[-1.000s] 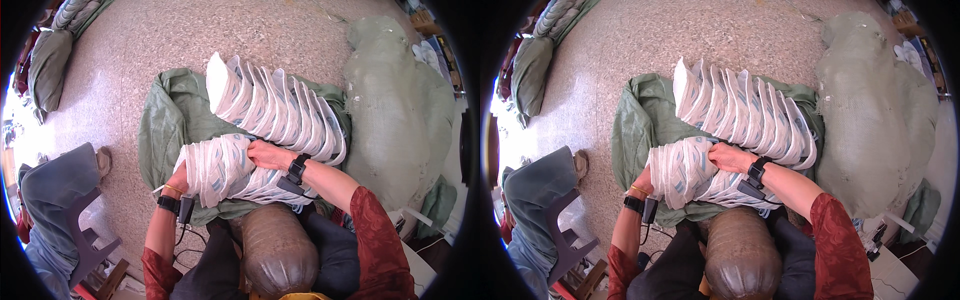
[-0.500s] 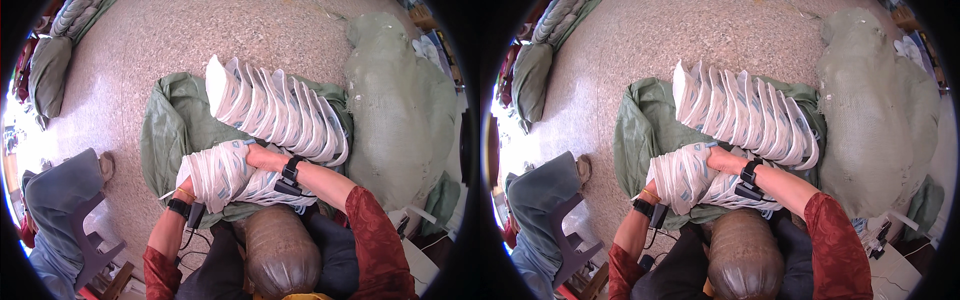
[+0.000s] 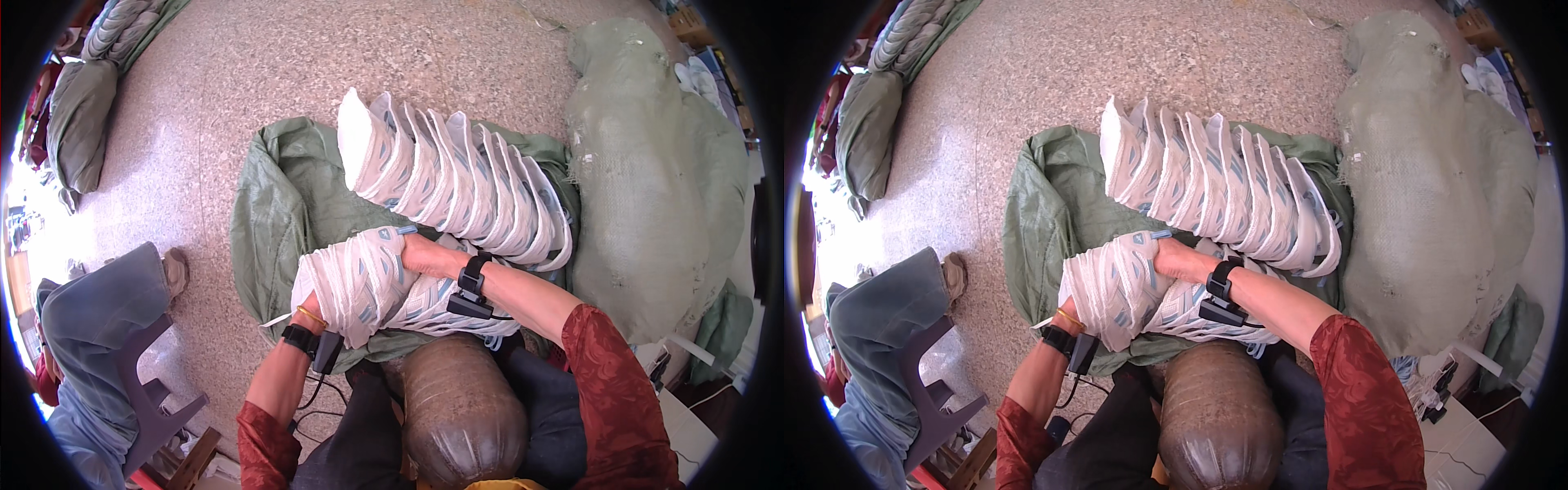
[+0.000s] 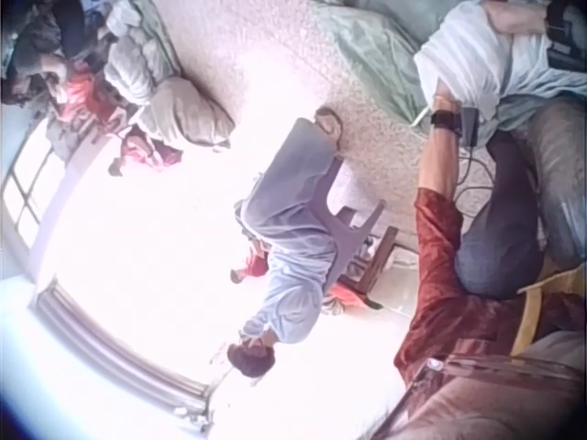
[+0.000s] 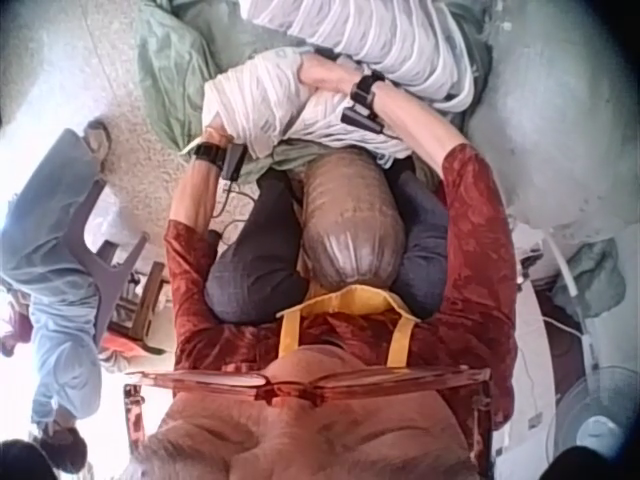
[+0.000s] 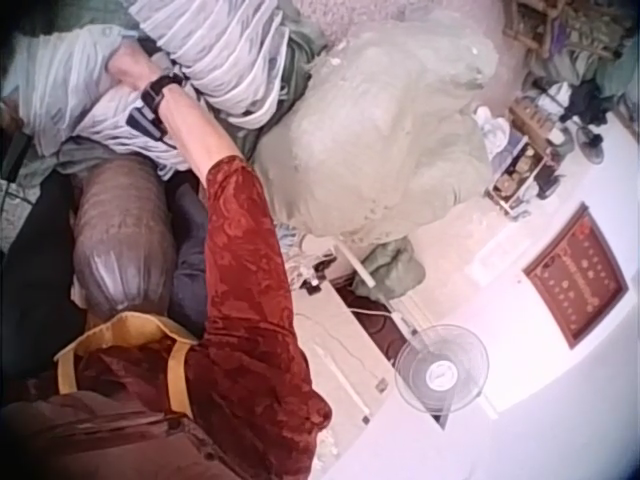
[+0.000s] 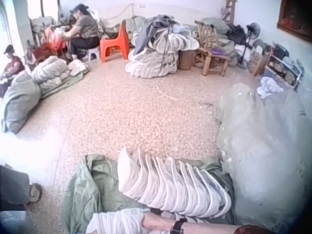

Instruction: Lacing a white sneaker and then stacking shoe components.

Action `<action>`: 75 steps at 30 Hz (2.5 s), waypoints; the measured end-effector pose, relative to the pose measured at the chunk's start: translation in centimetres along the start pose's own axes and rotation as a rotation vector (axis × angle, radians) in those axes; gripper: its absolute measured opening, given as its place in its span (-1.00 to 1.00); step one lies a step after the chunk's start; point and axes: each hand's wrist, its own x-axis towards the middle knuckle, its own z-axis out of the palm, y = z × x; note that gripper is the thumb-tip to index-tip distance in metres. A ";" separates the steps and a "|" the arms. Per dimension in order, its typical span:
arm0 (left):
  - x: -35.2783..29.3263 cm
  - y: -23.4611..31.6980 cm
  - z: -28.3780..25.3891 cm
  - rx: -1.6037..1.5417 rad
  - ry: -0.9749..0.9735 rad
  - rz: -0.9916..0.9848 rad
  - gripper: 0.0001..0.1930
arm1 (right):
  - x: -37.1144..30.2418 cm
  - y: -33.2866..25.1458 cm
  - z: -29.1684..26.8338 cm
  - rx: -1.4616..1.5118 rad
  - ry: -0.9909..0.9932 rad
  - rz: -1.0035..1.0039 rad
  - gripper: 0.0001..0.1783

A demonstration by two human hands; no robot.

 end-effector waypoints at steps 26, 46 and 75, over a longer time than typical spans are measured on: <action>1.2 1.0 -0.3 0.410 -0.095 0.051 -0.43 | 0.9 -0.9 0.5 -0.217 0.201 -0.061 -0.54; 1.8 0.2 2.1 0.169 0.240 -0.003 -0.45 | 2.6 2.5 -0.1 -0.293 0.328 -0.145 -0.56; -2.5 3.1 4.8 0.224 0.358 -0.016 -0.59 | 1.5 -0.6 0.4 -0.256 0.295 0.097 -0.27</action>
